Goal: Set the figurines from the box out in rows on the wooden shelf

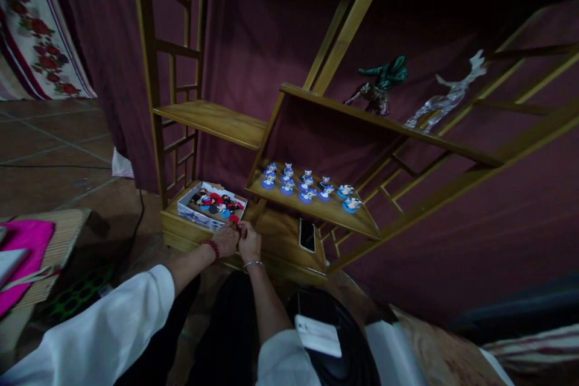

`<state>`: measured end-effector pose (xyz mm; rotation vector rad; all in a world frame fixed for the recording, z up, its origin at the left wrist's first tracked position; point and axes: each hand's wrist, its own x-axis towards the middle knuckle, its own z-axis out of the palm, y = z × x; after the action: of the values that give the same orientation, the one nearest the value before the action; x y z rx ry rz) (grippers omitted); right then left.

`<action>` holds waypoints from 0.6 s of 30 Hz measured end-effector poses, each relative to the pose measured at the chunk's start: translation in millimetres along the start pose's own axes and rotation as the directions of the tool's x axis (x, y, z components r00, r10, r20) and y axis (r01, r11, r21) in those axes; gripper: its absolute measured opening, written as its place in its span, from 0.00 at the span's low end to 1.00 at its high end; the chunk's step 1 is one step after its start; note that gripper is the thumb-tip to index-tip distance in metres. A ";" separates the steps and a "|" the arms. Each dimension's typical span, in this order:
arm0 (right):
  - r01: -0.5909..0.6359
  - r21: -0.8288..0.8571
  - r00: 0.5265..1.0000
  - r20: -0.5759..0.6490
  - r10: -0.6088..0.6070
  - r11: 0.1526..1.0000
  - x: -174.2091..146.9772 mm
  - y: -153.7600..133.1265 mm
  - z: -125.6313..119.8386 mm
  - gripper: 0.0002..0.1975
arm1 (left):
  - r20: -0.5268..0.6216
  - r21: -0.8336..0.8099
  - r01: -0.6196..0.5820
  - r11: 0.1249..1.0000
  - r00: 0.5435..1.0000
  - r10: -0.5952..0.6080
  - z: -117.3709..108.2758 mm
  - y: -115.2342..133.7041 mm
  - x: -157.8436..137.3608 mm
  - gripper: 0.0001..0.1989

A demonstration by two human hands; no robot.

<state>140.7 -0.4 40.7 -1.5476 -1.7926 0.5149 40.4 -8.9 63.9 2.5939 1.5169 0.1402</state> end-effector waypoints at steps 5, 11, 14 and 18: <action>0.016 -0.042 0.997 0.078 -0.012 0.999 19.6 -5.2 22.6 0.15 | 0.008 -0.006 0.104 0.995 0.995 -0.104 9.7 -24.2 0.1 0.21; 0.009 -0.171 0.985 0.171 0.021 0.985 45.5 -5.7 44.1 0.15 | 0.014 -0.023 0.233 0.972 0.972 -0.233 25.6 -50.4 1.0 0.29; 0.001 -0.245 0.974 0.218 0.055 0.969 58.5 -1.8 56.9 0.14 | 0.000 -0.033 0.242 0.970 0.970 -0.242 36.6 -59.8 0.3 0.29; -0.039 -0.296 0.954 0.274 0.124 0.954 77.5 7.3 74.3 0.14 | -0.114 -0.048 0.218 0.975 0.968 -0.222 53.9 -67.0 -0.8 0.26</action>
<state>88.9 86.8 4.8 -1.8279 -2.1076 0.5634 -9.7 19.2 -0.1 2.4075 1.8131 0.2987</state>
